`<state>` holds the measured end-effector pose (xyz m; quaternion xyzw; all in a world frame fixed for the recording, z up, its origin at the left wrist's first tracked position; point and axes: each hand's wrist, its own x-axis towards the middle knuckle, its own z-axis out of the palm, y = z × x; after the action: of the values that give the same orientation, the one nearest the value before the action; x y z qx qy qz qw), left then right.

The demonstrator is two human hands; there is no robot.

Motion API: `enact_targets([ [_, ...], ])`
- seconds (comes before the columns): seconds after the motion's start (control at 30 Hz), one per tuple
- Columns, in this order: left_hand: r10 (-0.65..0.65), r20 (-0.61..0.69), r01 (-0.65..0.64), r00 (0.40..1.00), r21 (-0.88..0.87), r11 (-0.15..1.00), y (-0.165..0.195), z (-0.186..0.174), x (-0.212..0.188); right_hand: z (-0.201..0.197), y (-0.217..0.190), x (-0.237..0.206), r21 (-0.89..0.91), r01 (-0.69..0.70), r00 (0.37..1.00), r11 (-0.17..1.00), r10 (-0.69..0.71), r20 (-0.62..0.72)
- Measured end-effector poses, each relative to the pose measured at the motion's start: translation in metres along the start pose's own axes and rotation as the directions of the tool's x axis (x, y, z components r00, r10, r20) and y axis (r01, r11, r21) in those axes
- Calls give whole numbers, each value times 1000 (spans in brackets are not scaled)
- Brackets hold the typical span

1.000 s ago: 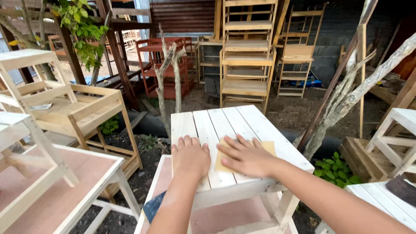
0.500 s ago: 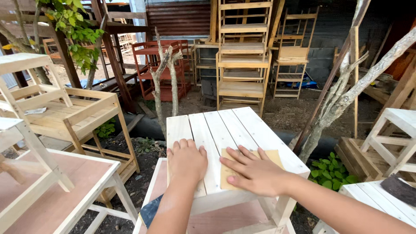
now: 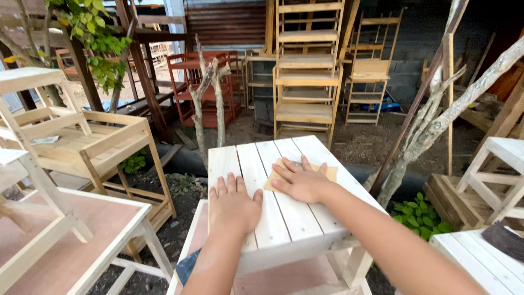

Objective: The person sands the slatted top and edges of a small wooden stool using a sanding block, rubbing the surface repeatedly and working around the edges. A second person nearby eats fruit and handles a phone while the sanding continues.

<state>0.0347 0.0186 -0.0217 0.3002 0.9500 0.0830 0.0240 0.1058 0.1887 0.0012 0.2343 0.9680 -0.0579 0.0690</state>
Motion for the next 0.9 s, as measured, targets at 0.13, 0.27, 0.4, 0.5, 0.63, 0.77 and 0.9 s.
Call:
enact_targets([
  [0.13,-4,18,4,1000,-8,1000,1,-4,-2,12,15,-61,-81,169,985,982,-164,57],
  [0.27,-4,25,4,1000,-1,1000,2,-6,-3,16,31,-81,-79,216,974,973,-208,88],
  [0.4,-2,38,1,999,22,1000,2,-7,-3,8,32,-34,-66,111,994,992,-110,26],
  [0.5,-2,24,2,1000,17,1000,2,-6,-2,-3,33,4,-44,-2,1000,999,1,-15],
  [0.63,-9,18,8,1000,13,1000,0,-4,-2,-3,32,9,-15,-50,998,999,49,-38],
  [0.77,-6,9,6,1000,-1,1000,-1,-6,-5,10,38,-38,-74,65,998,995,-66,-11],
  [0.9,-23,45,22,999,19,1000,1,-10,-7,14,54,-75,-84,94,995,992,-90,51],
])
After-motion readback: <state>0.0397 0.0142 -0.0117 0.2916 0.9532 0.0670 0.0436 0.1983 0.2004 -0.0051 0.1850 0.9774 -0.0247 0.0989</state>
